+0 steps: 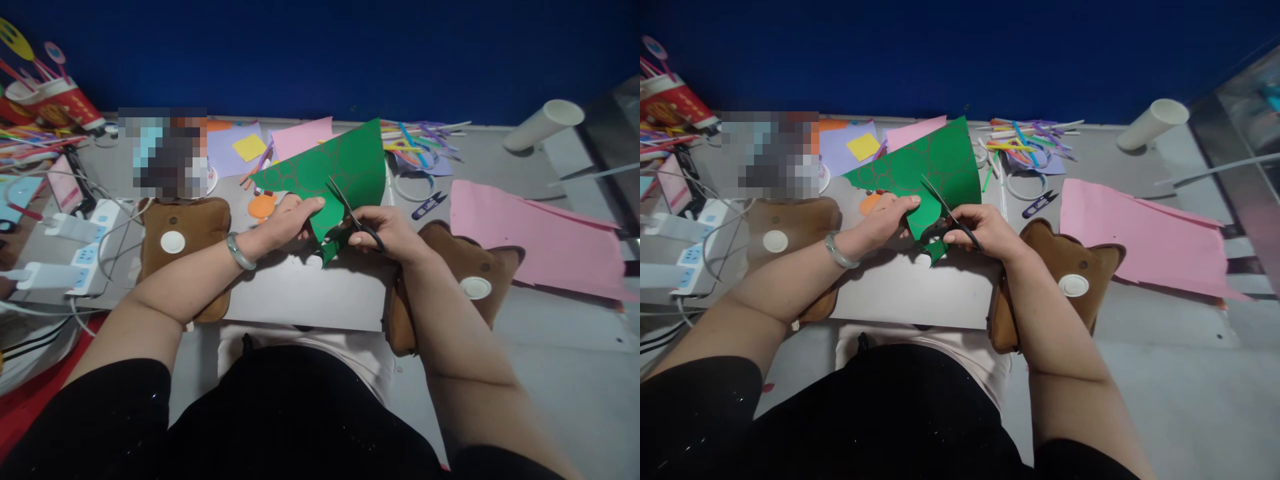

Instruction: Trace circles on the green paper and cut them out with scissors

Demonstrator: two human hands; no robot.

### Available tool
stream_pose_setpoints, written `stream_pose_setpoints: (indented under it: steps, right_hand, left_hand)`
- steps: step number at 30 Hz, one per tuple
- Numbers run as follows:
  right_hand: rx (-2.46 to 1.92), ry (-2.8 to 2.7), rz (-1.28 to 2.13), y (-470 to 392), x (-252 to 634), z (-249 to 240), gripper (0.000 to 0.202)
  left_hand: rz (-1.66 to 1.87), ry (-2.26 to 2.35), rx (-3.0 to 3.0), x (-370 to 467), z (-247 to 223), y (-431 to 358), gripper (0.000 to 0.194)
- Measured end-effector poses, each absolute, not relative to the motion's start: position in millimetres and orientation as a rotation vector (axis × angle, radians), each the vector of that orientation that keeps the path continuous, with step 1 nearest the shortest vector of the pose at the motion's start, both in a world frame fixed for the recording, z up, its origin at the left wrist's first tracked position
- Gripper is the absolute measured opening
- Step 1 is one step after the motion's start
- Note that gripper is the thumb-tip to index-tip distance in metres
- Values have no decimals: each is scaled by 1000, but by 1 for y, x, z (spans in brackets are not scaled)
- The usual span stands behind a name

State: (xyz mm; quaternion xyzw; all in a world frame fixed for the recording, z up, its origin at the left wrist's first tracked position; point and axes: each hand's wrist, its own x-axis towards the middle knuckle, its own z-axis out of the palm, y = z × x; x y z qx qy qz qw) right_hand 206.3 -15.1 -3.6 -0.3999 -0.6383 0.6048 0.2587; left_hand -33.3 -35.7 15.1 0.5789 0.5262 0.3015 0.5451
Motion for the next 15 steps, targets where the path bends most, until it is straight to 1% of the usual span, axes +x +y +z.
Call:
stream_pose_setpoints:
  steps: [15]
  right_hand:
    - [-1131,-1718,1647,-16,206,1,70]
  left_hand:
    - [783,1192,1388,-32,21,-36,63]
